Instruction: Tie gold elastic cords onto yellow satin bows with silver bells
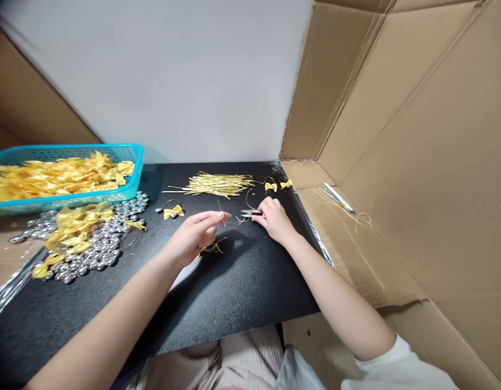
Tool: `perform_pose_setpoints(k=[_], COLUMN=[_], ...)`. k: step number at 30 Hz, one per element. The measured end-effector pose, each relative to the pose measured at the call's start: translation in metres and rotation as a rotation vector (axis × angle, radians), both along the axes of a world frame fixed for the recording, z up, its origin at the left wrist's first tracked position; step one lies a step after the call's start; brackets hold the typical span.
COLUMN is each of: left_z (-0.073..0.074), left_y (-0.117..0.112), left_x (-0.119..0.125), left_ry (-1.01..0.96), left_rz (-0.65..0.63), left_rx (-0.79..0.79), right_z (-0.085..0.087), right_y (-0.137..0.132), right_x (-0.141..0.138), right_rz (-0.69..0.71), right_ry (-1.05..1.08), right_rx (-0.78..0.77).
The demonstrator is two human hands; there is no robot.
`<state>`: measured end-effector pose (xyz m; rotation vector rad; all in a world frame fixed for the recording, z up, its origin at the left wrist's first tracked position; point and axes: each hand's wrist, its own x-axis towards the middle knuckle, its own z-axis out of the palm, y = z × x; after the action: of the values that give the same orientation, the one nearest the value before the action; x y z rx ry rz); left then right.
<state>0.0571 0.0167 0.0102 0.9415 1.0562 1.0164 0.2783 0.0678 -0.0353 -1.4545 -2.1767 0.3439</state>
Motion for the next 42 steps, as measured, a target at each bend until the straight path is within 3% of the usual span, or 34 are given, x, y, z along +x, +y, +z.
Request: perform_pose_setpoints(k=[10,15,21,25,30,36,39,42], left_z=[-0.005,-0.002,0.015,0.022,0.02,0.014,0.023,0.038], left_y=[0.007,0.008,0.018,0.039,0.072,0.094,0.099,0.096], left_x=[-0.003,0.002,0.023,0.032,0.036,0.034,0.018,-0.013], left_ry=[0.102,0.245,0.421,0.489,0.561,0.763,0.884,1.01], left_rz=[-0.01,-0.064,-0.187,-0.238,-0.189,-0.303,-0.368,-0.375], left_rx=[0.001,0.071,0.245,0.343,0.401,0.501,0.59,0.657], right_z=[-0.018,-0.007,0.008,0.008,0.001,-0.012,-0.013,-0.007], right_y=[0.008,-0.001,-0.019,-0.017,0.002,0.02,0.019,0.011], right_x=[0.004,0.001,-0.02,-0.025,-0.004,0.022,0.02,0.013], right_rz=[0.011,0.011,0.146,0.05,-0.221,-0.516,-0.498,-0.384], right_ry=[0.276,0.522,0.9,1.12,1.309,1.309,1.214,1.07], right_rx=[-0.022,-0.047,-0.212,-0.248,-0.17,-0.031,0.0,0.002])
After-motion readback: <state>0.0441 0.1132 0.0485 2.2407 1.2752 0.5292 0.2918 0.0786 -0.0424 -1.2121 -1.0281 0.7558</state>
